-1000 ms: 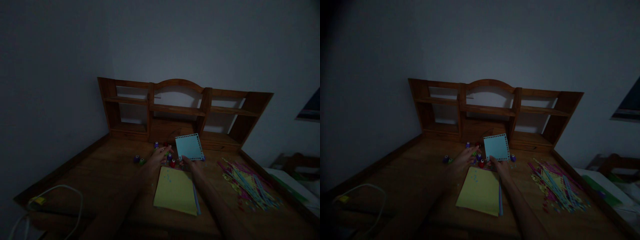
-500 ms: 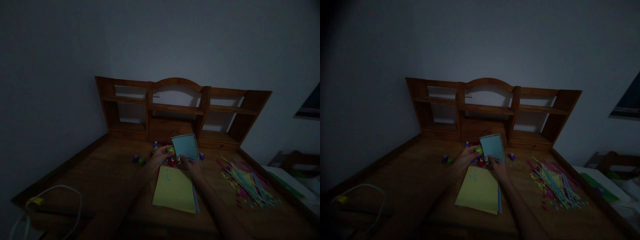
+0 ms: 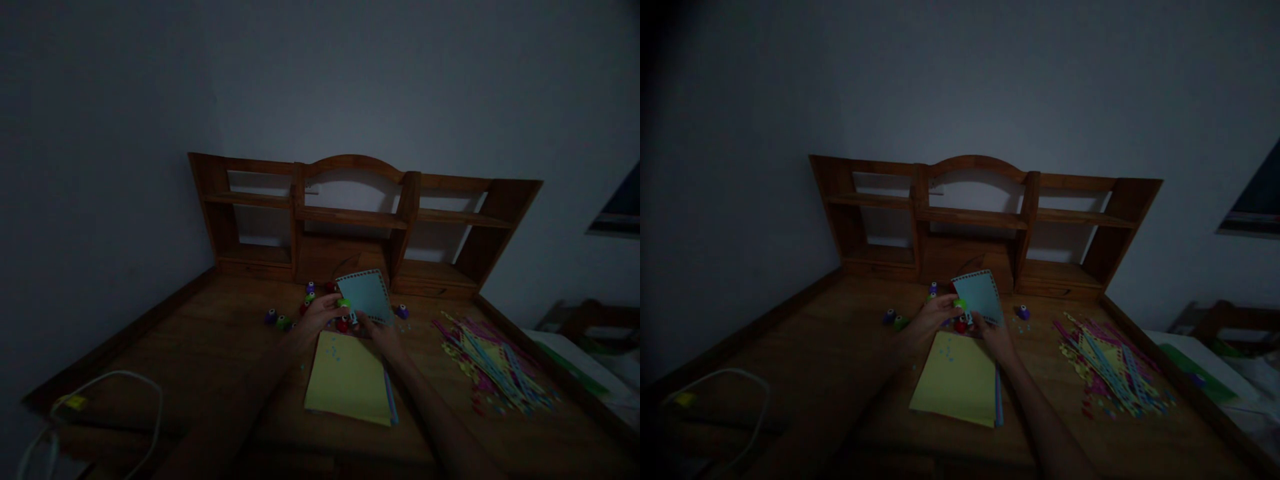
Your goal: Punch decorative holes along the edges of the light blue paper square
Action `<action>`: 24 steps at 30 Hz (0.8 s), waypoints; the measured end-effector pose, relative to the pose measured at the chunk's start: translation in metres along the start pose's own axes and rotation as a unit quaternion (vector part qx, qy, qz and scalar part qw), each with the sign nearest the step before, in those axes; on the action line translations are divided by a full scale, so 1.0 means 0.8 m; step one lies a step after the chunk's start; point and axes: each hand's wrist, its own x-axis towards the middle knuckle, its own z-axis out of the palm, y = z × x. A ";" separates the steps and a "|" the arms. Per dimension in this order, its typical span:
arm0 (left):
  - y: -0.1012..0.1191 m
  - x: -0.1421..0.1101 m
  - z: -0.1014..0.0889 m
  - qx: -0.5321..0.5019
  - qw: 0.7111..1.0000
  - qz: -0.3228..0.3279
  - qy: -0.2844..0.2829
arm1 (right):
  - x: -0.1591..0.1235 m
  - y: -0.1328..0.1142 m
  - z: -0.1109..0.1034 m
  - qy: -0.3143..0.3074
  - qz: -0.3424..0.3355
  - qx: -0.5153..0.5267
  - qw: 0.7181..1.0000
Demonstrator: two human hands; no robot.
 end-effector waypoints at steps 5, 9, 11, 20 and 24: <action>0.001 -0.008 0.006 0.003 0.999 -0.013 -0.040 | -0.001 0.001 0.002 -0.010 0.010 0.011 1.000; 0.002 -0.016 0.013 -0.003 0.998 -0.021 -0.051 | -0.001 -0.006 0.004 -0.039 0.009 0.042 0.998; 0.002 -0.018 0.015 -0.014 0.997 -0.028 -0.068 | -0.002 -0.011 0.004 -0.045 0.002 0.051 0.998; 0.000 -0.020 0.013 -0.072 0.993 -0.075 -0.052 | -0.002 -0.016 0.001 -0.088 -0.009 0.034 0.995; 0.001 -0.020 0.011 -0.089 0.992 -0.077 -0.050 | 0.001 -0.010 -0.003 -0.100 -0.024 0.014 0.995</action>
